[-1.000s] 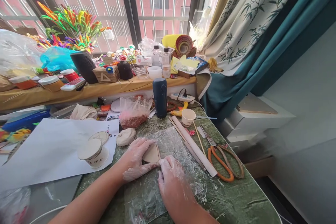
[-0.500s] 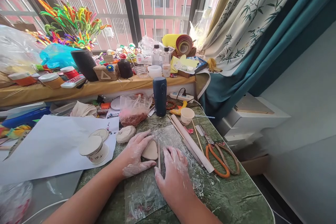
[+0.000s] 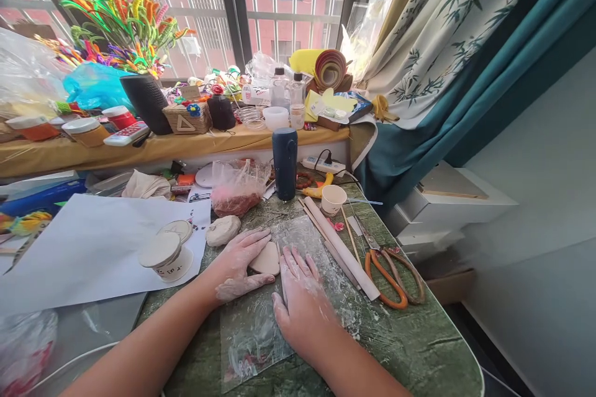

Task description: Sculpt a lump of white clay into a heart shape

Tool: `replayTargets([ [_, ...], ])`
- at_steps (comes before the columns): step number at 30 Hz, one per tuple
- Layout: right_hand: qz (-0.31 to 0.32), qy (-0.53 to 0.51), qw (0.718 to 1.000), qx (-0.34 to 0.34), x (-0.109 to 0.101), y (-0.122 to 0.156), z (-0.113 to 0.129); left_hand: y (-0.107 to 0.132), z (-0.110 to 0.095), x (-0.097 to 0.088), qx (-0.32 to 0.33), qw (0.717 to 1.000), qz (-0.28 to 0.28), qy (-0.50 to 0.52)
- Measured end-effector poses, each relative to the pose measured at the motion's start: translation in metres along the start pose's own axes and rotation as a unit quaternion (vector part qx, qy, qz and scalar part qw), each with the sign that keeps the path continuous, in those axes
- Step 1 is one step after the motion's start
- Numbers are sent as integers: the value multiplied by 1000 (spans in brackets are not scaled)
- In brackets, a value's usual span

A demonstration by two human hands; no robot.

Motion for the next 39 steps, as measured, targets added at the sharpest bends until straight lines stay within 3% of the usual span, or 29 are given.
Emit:
replayTargets([
  [18,-38,-14,999,-26,3,1,-1,0,0,-1,-2,1000,-11,11],
  [32,-32,-30,999,-17,2,2,-4,0,2,1,-6,1000,-10,10],
  [39,-33,-72,995,-62,9,5,11,1,0,-1,1,999,-34,17],
])
Point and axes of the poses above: each hand's wrist, its own y-axis away from the middle knuckle, its own x-axis out of the palm, z = x × y, the point moved 9 cm from there along -y, towards the middle knuckle, and after that the axes turned 9 degrees about -z, right-handed, at the moved point
